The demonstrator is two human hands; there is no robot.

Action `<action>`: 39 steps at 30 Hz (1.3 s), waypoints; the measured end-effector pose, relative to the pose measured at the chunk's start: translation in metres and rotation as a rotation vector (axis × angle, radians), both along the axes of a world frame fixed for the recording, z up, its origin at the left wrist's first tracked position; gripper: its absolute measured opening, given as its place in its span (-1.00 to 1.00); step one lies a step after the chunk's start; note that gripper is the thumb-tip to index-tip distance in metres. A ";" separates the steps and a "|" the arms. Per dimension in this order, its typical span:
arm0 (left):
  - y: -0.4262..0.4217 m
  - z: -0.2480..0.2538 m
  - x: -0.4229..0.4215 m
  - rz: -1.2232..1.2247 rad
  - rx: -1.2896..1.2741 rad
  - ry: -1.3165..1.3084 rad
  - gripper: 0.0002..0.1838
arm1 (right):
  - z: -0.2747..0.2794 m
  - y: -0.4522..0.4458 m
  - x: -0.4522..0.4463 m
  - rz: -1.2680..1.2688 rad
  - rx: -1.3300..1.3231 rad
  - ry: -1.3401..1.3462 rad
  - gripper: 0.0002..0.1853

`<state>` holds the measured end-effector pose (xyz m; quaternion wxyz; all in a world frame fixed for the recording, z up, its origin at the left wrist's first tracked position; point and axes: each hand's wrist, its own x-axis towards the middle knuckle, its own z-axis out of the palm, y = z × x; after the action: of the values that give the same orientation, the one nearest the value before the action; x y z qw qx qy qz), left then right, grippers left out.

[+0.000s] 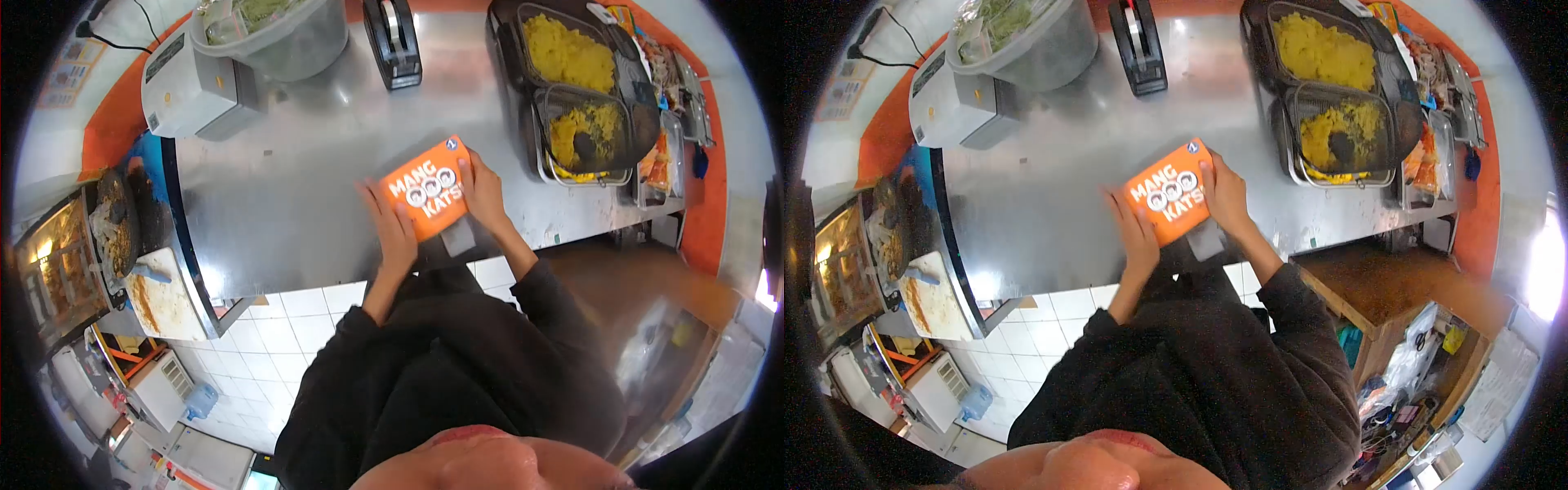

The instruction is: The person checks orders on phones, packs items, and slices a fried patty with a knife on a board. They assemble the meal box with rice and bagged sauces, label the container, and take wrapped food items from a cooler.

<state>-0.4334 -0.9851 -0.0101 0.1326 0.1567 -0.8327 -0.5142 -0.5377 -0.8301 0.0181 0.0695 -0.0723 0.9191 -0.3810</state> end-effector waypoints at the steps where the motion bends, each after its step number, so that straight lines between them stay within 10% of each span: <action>1: -0.009 -0.007 -0.005 -0.016 0.033 0.011 -0.34 | 0.004 0.000 0.002 -0.026 -0.037 -0.208 -0.55; 8: -0.017 0.009 -0.005 0.108 0.351 -0.182 -0.27 | -0.005 0.007 0.013 0.001 -0.181 -0.103 -0.61; 10: -0.015 0.013 0.005 0.163 0.775 -0.201 -0.26 | -0.008 0.003 0.022 -0.063 -0.245 -0.086 -0.59; 20: -0.093 0.062 -0.015 -0.227 1.031 -0.378 -0.35 | 0.023 0.039 -0.045 0.068 -0.240 -0.609 -0.22; 26: -0.079 0.061 -0.012 -0.266 1.051 -0.356 -0.37 | 0.005 0.045 -0.046 0.145 -0.276 -0.689 -0.42; 32: -0.034 -0.015 0.002 -0.097 0.551 -0.139 -0.42 | -0.038 0.028 0.014 0.134 -0.027 -0.172 -0.54; 34: -0.024 -0.010 0.014 -0.028 -0.473 -0.247 -0.39 | -0.035 0.026 0.024 0.124 -0.014 0.130 -0.52; 35: -0.027 -0.007 0.012 -0.032 -0.475 -0.255 -0.39 | -0.031 0.028 0.022 0.122 -0.016 0.122 -0.52; 39: -0.056 0.014 -0.009 -0.433 -0.852 0.008 -0.22 | -0.006 0.047 0.003 0.662 0.298 0.407 -0.31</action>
<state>-0.4421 -1.0411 0.0044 0.0782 -0.0906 -0.9824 -0.1433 -0.5348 -0.7833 0.0122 0.0147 -0.4267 0.8864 -0.1787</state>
